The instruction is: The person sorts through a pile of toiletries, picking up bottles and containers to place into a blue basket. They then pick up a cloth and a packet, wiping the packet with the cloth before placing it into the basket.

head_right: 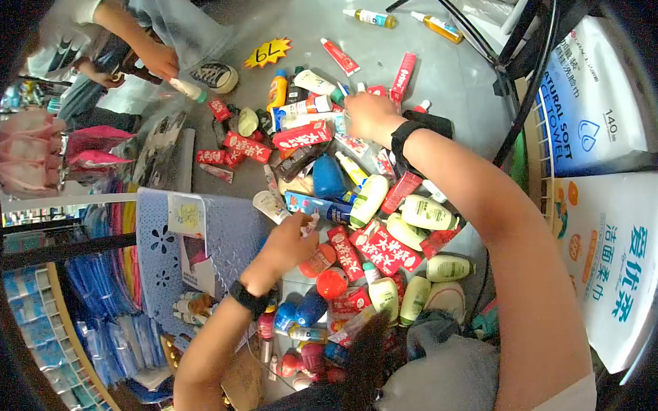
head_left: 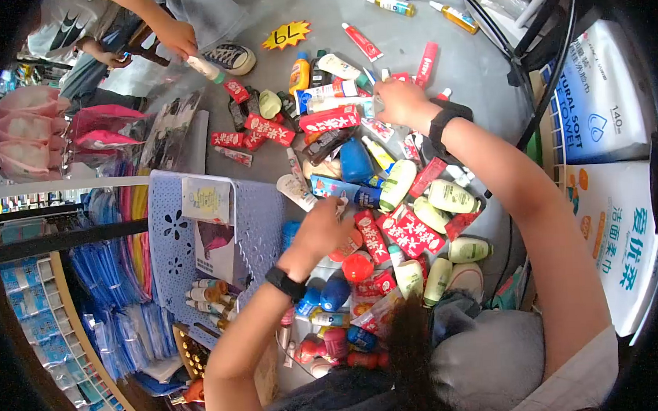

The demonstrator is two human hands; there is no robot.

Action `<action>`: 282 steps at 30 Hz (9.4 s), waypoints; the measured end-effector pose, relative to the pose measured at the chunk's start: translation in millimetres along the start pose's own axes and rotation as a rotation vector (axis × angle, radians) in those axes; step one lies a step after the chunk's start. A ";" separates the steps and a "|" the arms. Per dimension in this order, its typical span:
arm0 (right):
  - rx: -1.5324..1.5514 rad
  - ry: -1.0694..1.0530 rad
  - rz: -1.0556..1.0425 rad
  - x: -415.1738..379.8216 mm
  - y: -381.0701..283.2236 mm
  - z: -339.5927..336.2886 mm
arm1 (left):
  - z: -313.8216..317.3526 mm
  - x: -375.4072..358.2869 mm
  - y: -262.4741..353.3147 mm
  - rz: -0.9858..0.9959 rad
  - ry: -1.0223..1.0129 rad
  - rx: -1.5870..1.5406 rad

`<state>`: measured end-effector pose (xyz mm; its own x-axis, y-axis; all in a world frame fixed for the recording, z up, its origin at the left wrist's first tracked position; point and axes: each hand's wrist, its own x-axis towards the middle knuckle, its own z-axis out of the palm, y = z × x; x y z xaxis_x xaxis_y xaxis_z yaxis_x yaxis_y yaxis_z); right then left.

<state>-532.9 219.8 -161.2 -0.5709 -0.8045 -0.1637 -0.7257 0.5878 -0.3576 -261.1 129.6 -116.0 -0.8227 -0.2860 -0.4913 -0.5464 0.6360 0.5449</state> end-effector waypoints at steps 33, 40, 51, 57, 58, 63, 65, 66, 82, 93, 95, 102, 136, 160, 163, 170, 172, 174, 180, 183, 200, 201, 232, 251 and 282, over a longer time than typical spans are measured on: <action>1.023 -0.488 0.095 -116.1 -73.4 1.9 | 5.5 0.4 3.3 0.232 0.284 -1.298; 1.008 0.389 -0.036 -89.5 -133.8 -40.3 | 23.6 -10.2 -3.8 0.318 0.510 -0.880; 1.146 -0.022 -0.058 -156.5 -170.3 5.6 | -5.9 -0.5 -11.5 0.078 0.273 -1.739; 1.648 0.357 0.236 -127.0 -130.3 -34.3 | -5.7 -17.3 10.3 0.195 -0.026 -1.707; 1.705 0.371 0.217 -116.7 -127.5 -39.4 | -1.1 -12.9 11.8 0.219 -0.075 -1.603; 1.624 0.343 0.189 -106.8 -159.2 -26.7 | 13.3 9.7 40.1 0.291 0.448 -1.501; 1.541 0.365 0.205 -114.5 -164.0 -11.1 | 12.8 27.7 36.0 0.171 0.709 -1.027; 1.723 0.213 0.276 -115.2 -146.6 -5.7 | 19.4 29.5 44.0 0.158 1.051 -0.813; 1.716 -0.122 0.215 -118.2 -195.9 -40.2 | -74.1 -24.3 57.8 0.243 1.072 -0.615; 1.801 -0.615 0.404 -101.7 -190.9 -5.3 | -80.7 -48.6 0.5 0.586 1.081 -0.412; 1.786 -0.586 0.429 -97.7 -201.4 -5.5 | -95.5 -64.0 -6.4 0.459 0.974 -0.519; 1.601 -0.372 0.414 -98.3 -234.5 -42.9 | -166.9 -104.5 -90.6 0.186 0.897 -0.516; 1.512 -0.043 0.633 -210.9 -92.4 -1.0 | -61.1 -41.3 -174.5 0.185 0.360 -0.141; 1.339 -0.174 0.613 -209.1 -83.6 21.8 | -161.7 -165.4 -282.7 -0.482 0.770 -0.909; 1.327 -0.170 0.615 -209.7 -81.7 24.7 | -155.7 -172.1 -293.0 -0.501 0.803 -1.053; 1.286 -0.206 0.581 -209.9 -70.0 24.1 | -160.9 -193.4 -268.0 -0.601 0.944 -0.479; 1.287 -0.212 0.580 -210.2 -68.2 25.0 | -166.1 -198.1 -271.9 -0.626 0.907 -0.451; 1.280 -0.216 0.588 -210.6 -67.2 26.3 | -170.2 -206.8 -274.5 -0.628 0.864 -0.465; 1.264 -0.152 0.563 -210.8 -58.6 35.4 | -179.7 -234.0 -278.4 -0.657 0.641 -0.669; 1.279 -0.164 0.552 -211.9 -66.3 30.8 | -189.1 -257.2 -273.2 -0.585 0.535 -0.715; 1.252 -0.267 0.655 -225.4 -91.4 37.2 | -129.2 -270.4 -335.2 -0.480 0.376 0.451; 1.253 -0.262 0.651 -224.6 -90.8 36.5 | -131.2 -265.5 -320.0 -0.539 0.308 0.396; 1.318 -0.331 0.585 -220.2 -117.5 33.3 | -139.4 -179.6 -167.5 0.027 0.379 0.484; 1.197 -0.334 0.549 -222.0 -91.9 54.0 | -139.0 -200.5 -276.2 -0.871 0.102 -0.031; 1.130 -0.257 0.535 -234.5 -84.0 45.1 | -108.4 -181.4 -319.2 -0.891 0.289 0.314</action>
<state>-320.7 355.2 -134.3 -0.5071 -0.5587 -0.6563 0.3723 0.5448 -0.7514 45.6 -99.2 -127.2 -0.1595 -0.8900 -0.4272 -0.9528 0.2520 -0.1694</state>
